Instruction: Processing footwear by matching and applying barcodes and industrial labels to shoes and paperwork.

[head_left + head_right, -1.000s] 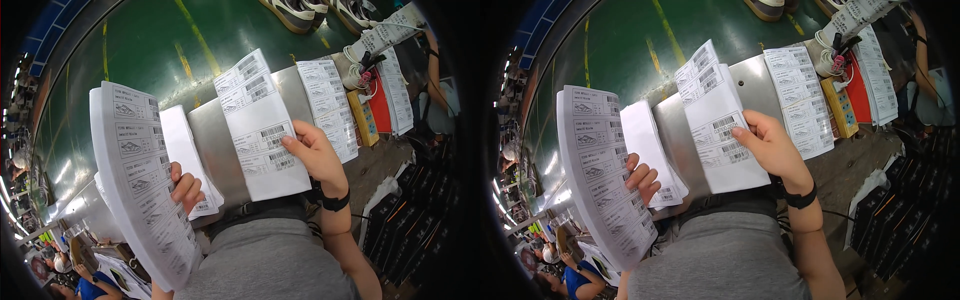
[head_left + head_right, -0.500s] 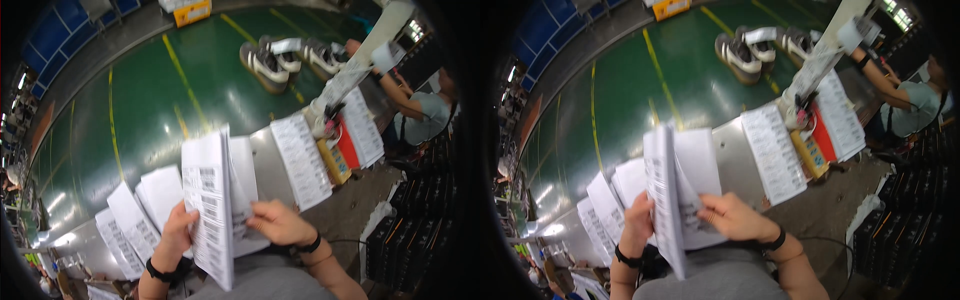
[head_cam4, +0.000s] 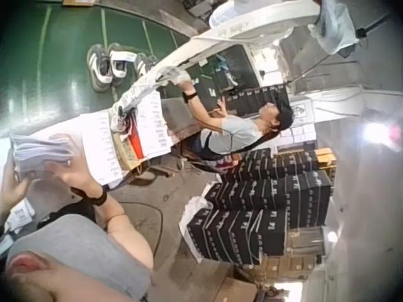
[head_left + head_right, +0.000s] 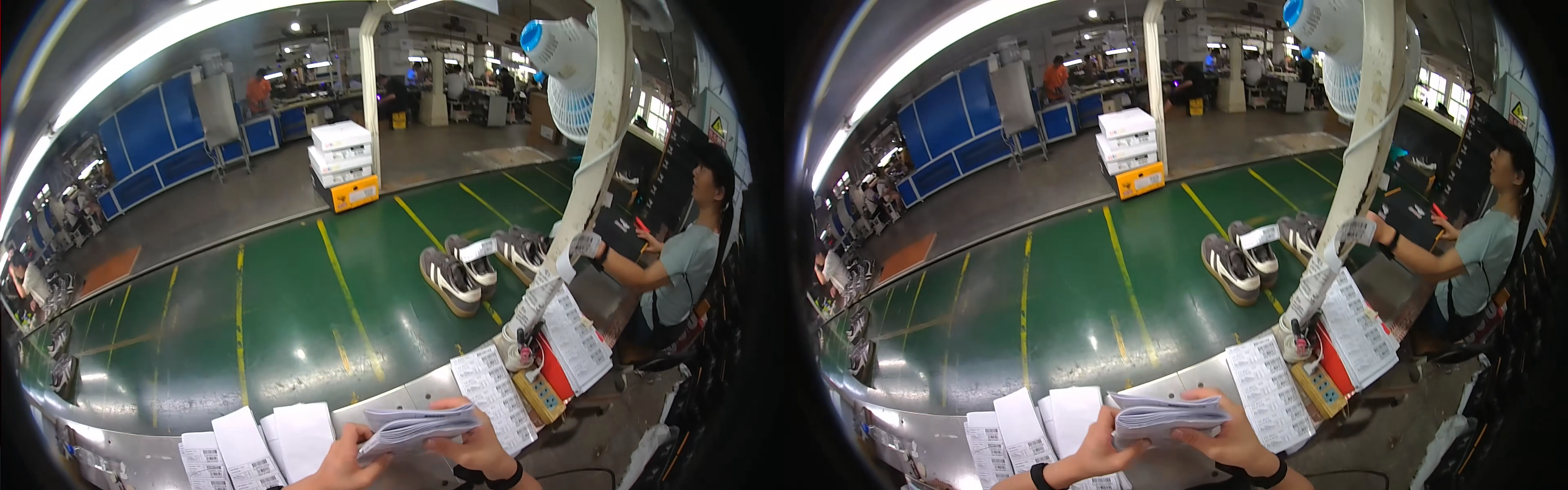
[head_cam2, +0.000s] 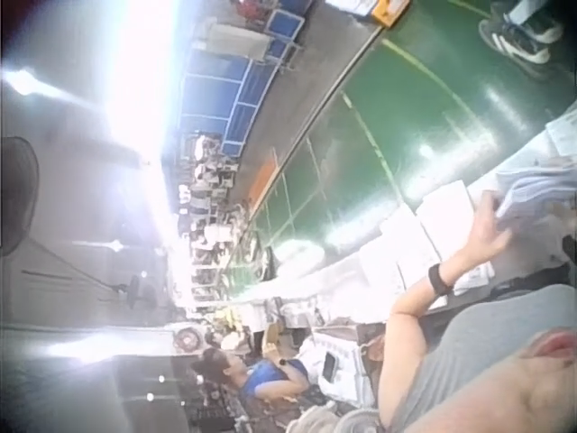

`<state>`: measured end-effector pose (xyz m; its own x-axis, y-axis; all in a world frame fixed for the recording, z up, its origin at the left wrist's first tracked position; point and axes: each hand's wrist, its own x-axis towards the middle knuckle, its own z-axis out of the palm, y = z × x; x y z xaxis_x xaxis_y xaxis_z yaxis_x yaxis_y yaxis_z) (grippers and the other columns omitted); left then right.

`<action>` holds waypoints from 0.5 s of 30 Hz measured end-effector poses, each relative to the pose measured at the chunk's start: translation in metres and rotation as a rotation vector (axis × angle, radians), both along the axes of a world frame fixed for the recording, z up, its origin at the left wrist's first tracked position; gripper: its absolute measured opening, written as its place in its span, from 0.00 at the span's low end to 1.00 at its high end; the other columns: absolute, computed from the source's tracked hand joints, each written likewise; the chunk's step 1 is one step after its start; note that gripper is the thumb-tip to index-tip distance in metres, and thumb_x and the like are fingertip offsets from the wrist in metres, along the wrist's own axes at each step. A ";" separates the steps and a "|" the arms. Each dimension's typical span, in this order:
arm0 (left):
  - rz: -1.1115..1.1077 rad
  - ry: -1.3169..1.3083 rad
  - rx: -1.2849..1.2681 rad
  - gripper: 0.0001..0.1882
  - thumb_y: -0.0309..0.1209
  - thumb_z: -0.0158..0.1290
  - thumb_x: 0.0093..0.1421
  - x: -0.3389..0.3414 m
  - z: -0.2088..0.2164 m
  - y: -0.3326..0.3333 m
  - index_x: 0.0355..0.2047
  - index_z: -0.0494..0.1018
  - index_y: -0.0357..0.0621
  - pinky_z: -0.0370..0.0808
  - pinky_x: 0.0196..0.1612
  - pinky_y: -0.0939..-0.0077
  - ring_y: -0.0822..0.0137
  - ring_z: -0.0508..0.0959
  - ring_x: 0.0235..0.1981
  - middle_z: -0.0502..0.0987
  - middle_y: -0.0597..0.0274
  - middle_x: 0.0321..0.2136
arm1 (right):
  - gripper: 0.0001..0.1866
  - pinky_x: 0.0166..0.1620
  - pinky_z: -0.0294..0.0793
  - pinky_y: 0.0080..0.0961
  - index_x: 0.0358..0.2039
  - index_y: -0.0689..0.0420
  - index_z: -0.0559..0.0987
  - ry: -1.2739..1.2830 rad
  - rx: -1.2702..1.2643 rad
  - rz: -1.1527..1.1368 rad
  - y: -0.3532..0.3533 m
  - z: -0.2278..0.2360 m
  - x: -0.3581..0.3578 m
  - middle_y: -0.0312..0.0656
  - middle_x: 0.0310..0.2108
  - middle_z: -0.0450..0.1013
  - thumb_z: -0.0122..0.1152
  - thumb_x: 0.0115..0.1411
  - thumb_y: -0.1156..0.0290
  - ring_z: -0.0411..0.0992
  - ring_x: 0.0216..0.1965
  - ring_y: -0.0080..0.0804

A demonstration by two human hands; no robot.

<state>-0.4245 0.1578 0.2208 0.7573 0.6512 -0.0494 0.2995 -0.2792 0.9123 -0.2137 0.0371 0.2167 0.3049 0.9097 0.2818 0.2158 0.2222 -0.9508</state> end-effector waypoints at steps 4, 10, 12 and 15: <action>-0.057 -0.201 0.205 0.38 0.31 0.68 0.50 0.009 -0.012 0.011 0.50 0.51 0.37 0.70 0.54 0.63 0.55 0.73 0.54 0.66 0.35 0.54 | 0.27 0.50 0.72 0.30 0.50 0.62 0.72 0.369 -0.148 0.013 0.001 0.004 -0.016 0.44 0.42 0.77 0.73 0.52 0.69 0.74 0.46 0.35; -0.122 -0.358 0.328 0.45 0.28 0.67 0.50 0.010 0.044 0.016 0.57 0.44 0.45 0.67 0.59 0.53 0.48 0.68 0.60 0.61 0.34 0.60 | 0.23 0.50 0.71 0.25 0.51 0.61 0.73 0.152 -0.114 0.076 -0.001 0.016 -0.024 0.40 0.42 0.76 0.69 0.54 0.78 0.72 0.46 0.25; -0.119 -0.458 0.275 0.41 0.29 0.67 0.49 0.010 0.049 0.019 0.57 0.52 0.42 0.69 0.57 0.57 0.50 0.71 0.58 0.66 0.38 0.58 | 0.24 0.50 0.71 0.25 0.51 0.61 0.73 0.134 -0.127 0.084 0.000 0.018 -0.025 0.41 0.42 0.76 0.69 0.54 0.78 0.72 0.45 0.26; -0.161 -0.347 0.547 0.29 0.32 0.68 0.49 0.010 0.073 0.020 0.48 0.67 0.40 0.74 0.52 0.62 0.52 0.76 0.53 0.74 0.44 0.51 | 0.30 0.51 0.71 0.26 0.55 0.62 0.70 0.051 -0.093 0.090 -0.001 0.014 -0.027 0.43 0.44 0.74 0.71 0.52 0.76 0.72 0.47 0.28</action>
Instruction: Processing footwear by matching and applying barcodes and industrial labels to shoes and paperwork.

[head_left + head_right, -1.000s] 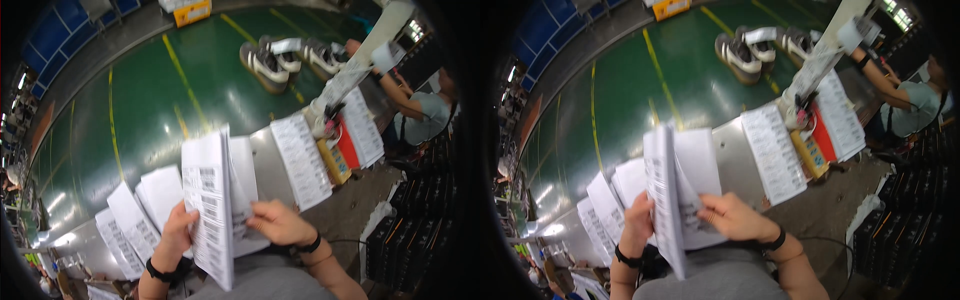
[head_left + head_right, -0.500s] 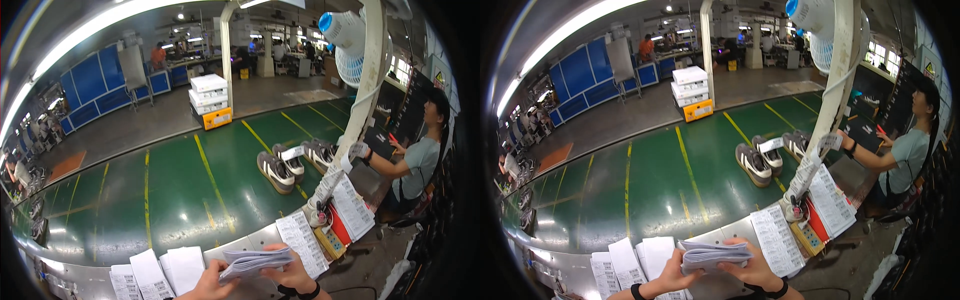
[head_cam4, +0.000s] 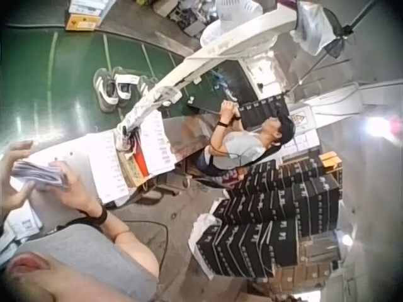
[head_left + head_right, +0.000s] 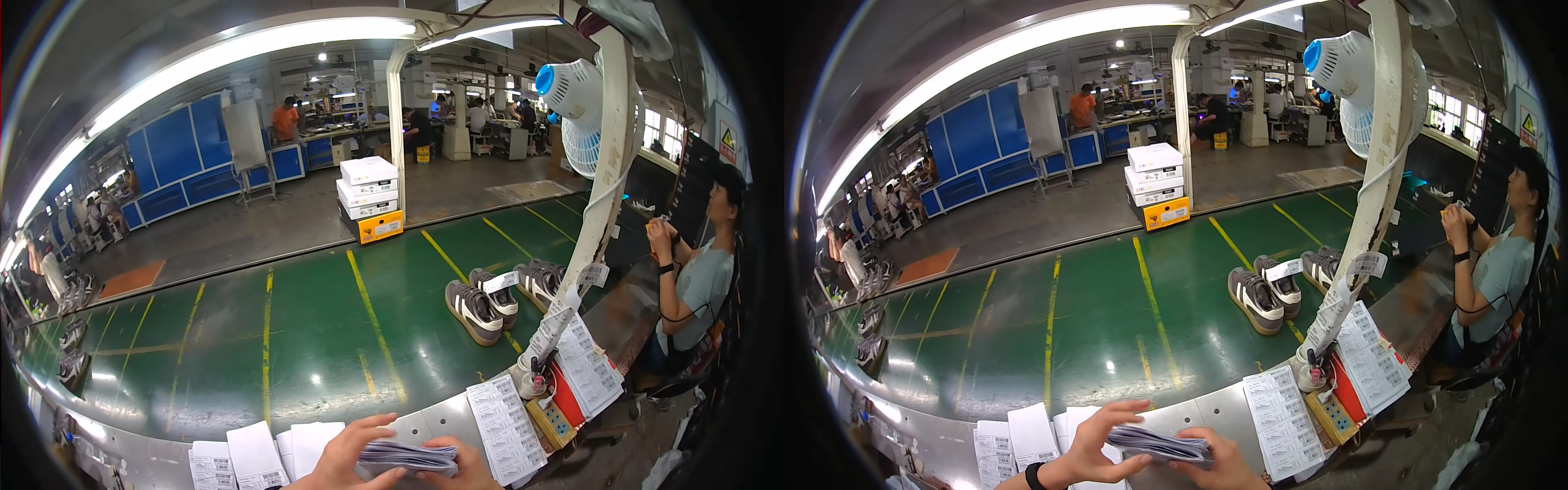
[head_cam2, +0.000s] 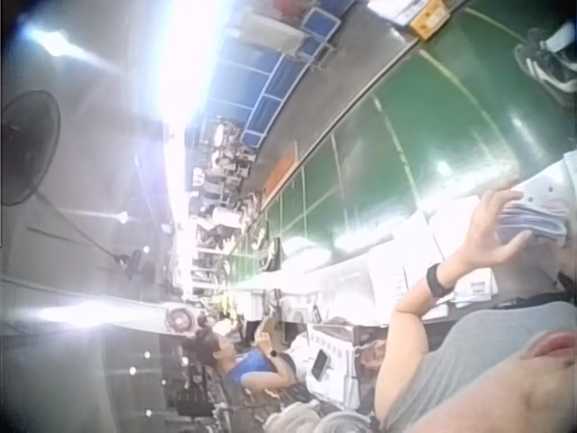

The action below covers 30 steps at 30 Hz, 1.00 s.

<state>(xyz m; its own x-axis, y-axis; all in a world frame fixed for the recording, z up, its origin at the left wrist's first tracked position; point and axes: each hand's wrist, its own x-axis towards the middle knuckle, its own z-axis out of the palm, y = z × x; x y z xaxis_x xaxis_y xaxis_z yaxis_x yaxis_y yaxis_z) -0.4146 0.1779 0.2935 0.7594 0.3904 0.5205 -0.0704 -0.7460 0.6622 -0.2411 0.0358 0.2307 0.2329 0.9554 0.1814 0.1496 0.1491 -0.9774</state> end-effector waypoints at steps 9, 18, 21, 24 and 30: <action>0.050 -0.003 0.419 0.24 0.42 0.64 0.47 0.005 0.017 -0.016 0.40 0.75 0.39 0.75 0.43 0.60 0.53 0.77 0.41 0.77 0.52 0.40 | 0.32 0.52 0.72 0.39 0.55 0.64 0.69 0.081 0.396 -0.233 -0.007 0.024 -0.023 0.47 0.48 0.72 0.71 0.53 0.67 0.71 0.50 0.43; -0.121 0.274 0.531 0.24 0.43 0.58 0.51 -0.001 0.039 -0.023 0.42 0.72 0.38 0.71 0.47 0.60 0.56 0.76 0.41 0.75 0.53 0.38 | 0.23 0.50 0.72 0.42 0.45 0.63 0.76 -0.862 0.679 -0.295 -0.014 0.059 -0.015 0.48 0.43 0.74 0.68 0.55 0.61 0.72 0.46 0.45; -0.116 0.323 0.709 0.18 0.40 0.55 0.53 0.002 0.024 -0.023 0.36 0.71 0.38 0.71 0.43 0.62 0.58 0.77 0.34 0.74 0.55 0.31 | 0.18 0.48 0.73 0.44 0.37 0.62 0.80 -0.913 0.649 -0.308 -0.012 0.065 -0.018 0.48 0.39 0.75 0.65 0.56 0.59 0.73 0.42 0.49; -0.102 0.480 0.711 0.14 0.38 0.54 0.53 0.004 0.012 -0.023 0.31 0.69 0.40 0.72 0.35 0.65 0.60 0.77 0.26 0.72 0.60 0.24 | 0.17 0.47 0.73 0.43 0.38 0.62 0.79 -0.899 0.582 -0.331 -0.012 0.076 -0.019 0.49 0.39 0.74 0.65 0.57 0.60 0.73 0.41 0.49; -0.099 0.282 0.702 0.13 0.38 0.54 0.52 0.016 0.018 -0.026 0.31 0.70 0.42 0.72 0.26 0.68 0.62 0.76 0.22 0.71 0.62 0.20 | 0.19 0.44 0.74 0.43 0.38 0.64 0.78 -0.819 0.599 -0.444 -0.006 0.085 -0.014 0.49 0.38 0.74 0.65 0.56 0.59 0.73 0.40 0.50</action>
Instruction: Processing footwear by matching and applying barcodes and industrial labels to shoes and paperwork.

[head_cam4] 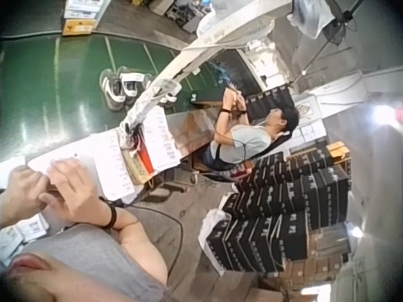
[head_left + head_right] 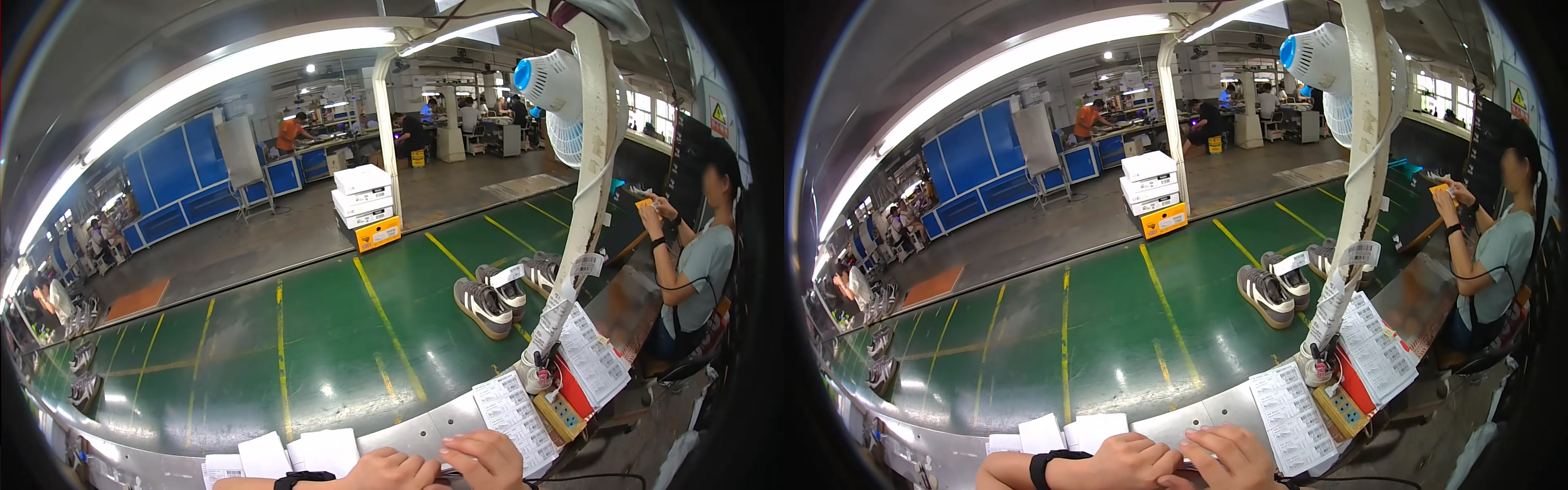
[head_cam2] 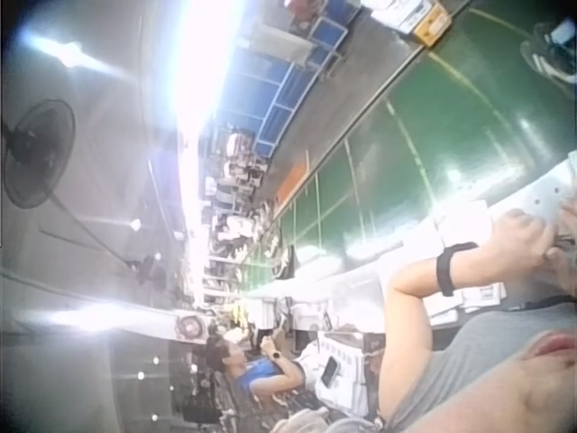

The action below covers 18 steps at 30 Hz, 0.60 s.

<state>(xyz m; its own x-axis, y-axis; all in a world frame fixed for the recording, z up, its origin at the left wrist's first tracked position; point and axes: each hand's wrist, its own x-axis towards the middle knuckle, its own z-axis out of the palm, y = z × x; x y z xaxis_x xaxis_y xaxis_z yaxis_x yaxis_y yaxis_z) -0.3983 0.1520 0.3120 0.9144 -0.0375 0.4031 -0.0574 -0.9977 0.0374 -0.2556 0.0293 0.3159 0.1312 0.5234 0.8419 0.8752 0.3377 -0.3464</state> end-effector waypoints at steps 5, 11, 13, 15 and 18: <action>0.083 0.181 0.003 0.17 0.40 0.55 0.53 0.015 -0.001 -0.018 0.34 0.72 0.39 0.72 0.29 0.66 0.61 0.76 0.26 0.72 0.58 0.25 | 0.19 0.38 0.74 0.39 0.37 0.64 0.78 0.012 -0.166 -0.104 -0.007 -0.012 0.005 0.49 0.33 0.75 0.63 0.57 0.58 0.74 0.34 0.48; -0.263 0.405 -0.132 0.11 0.34 0.55 0.55 0.006 0.089 -0.001 0.30 0.73 0.37 0.74 0.34 0.67 0.59 0.78 0.29 0.74 0.54 0.27 | 0.18 0.28 0.69 0.36 0.36 0.62 0.79 -0.032 -0.300 -0.066 -0.012 -0.021 0.006 0.43 0.20 0.71 0.61 0.56 0.58 0.71 0.23 0.42; -0.257 0.404 -0.234 0.10 0.32 0.56 0.56 0.016 0.112 0.001 0.31 0.75 0.35 0.75 0.34 0.68 0.59 0.78 0.30 0.76 0.54 0.28 | 0.18 0.27 0.67 0.36 0.36 0.61 0.79 -0.036 -0.297 -0.079 -0.013 -0.024 0.012 0.41 0.18 0.70 0.62 0.55 0.58 0.70 0.21 0.42; -0.529 -0.087 -0.724 0.09 0.28 0.57 0.59 0.016 0.123 -0.003 0.35 0.77 0.33 0.76 0.34 0.68 0.59 0.80 0.30 0.78 0.51 0.33 | 0.17 0.26 0.66 0.35 0.35 0.61 0.79 -0.040 -0.236 -0.146 -0.010 -0.024 0.012 0.41 0.17 0.68 0.62 0.53 0.60 0.69 0.20 0.41; -0.873 -0.254 -1.070 0.09 0.26 0.55 0.63 0.025 0.125 -0.014 0.39 0.78 0.32 0.75 0.33 0.68 0.57 0.79 0.29 0.78 0.46 0.35 | 0.14 0.26 0.66 0.35 0.33 0.60 0.79 -0.033 -0.254 -0.138 -0.011 -0.013 0.006 0.41 0.18 0.68 0.62 0.50 0.63 0.69 0.21 0.41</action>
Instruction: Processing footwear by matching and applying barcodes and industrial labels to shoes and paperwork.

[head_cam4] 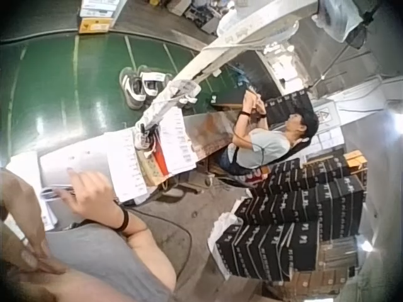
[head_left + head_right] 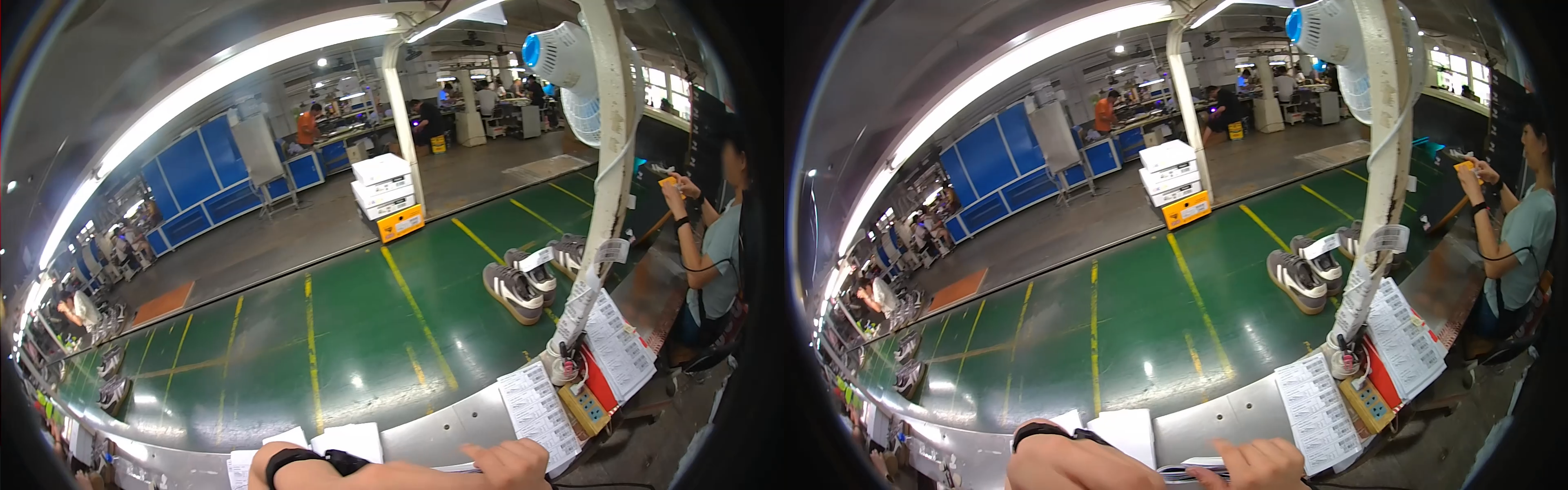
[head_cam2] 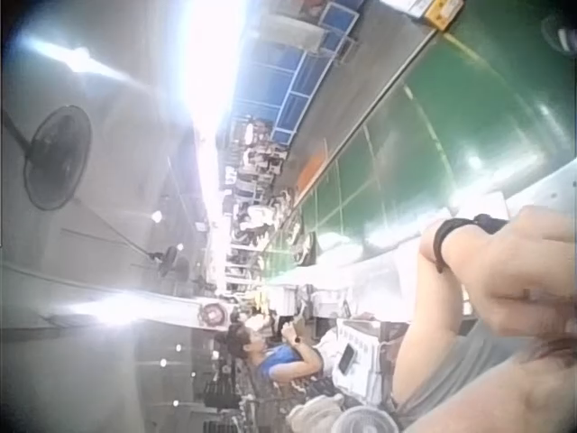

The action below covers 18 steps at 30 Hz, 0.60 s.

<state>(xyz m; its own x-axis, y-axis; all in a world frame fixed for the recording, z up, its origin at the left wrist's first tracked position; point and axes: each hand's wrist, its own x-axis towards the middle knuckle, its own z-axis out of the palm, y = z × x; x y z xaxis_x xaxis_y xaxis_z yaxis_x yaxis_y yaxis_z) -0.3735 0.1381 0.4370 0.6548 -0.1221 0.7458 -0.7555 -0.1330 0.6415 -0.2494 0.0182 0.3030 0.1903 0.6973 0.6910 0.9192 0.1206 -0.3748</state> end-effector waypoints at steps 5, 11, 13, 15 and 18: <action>-0.398 -0.347 -0.220 0.09 0.27 0.47 0.67 0.054 -0.019 -0.009 0.37 0.77 0.38 0.64 0.38 0.61 0.59 0.71 0.31 0.75 0.52 0.38 | 0.12 0.27 0.65 0.34 0.32 0.60 0.79 -0.017 -0.072 0.013 -0.003 0.000 0.005 0.40 0.19 0.69 0.61 0.47 0.66 0.69 0.23 0.40; -0.415 -0.038 -0.337 0.11 0.31 0.45 0.68 0.011 -0.020 -0.013 0.36 0.76 0.38 0.64 0.39 0.63 0.62 0.70 0.31 0.74 0.51 0.38 | 0.12 0.27 0.65 0.33 0.32 0.60 0.79 -0.026 -0.020 -0.024 0.002 -0.003 0.004 0.39 0.19 0.69 0.61 0.47 0.68 0.69 0.23 0.38; -0.390 0.085 -0.422 0.12 0.32 0.45 0.68 0.006 -0.020 -0.016 0.36 0.75 0.38 0.65 0.40 0.64 0.63 0.70 0.31 0.74 0.50 0.39 | 0.12 0.27 0.65 0.33 0.32 0.60 0.79 -0.027 -0.013 -0.001 0.001 0.000 0.001 0.38 0.19 0.68 0.62 0.48 0.67 0.69 0.23 0.38; -0.453 -0.186 -0.232 0.12 0.31 0.44 0.69 0.022 -0.024 -0.009 0.36 0.75 0.37 0.67 0.41 0.67 0.64 0.71 0.31 0.73 0.47 0.40 | 0.14 0.27 0.65 0.33 0.33 0.60 0.79 -0.022 0.008 -0.011 0.001 0.001 -0.001 0.39 0.19 0.68 0.66 0.48 0.64 0.69 0.23 0.38; -0.446 -0.092 -0.341 0.11 0.29 0.44 0.69 0.013 -0.028 -0.015 0.36 0.75 0.38 0.67 0.40 0.67 0.64 0.71 0.31 0.73 0.47 0.41 | 0.17 0.27 0.65 0.34 0.33 0.60 0.79 -0.027 -0.001 -0.039 0.000 -0.003 0.001 0.40 0.19 0.68 0.69 0.48 0.60 0.69 0.22 0.39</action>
<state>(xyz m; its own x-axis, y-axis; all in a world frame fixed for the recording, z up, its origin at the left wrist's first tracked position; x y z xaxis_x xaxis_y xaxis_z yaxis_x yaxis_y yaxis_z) -0.3601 0.1235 0.4093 0.5258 -0.1145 0.8429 -0.7456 0.4148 0.5215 -0.2487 0.0186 0.3001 0.1985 0.6904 0.6957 0.9330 0.0843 -0.3500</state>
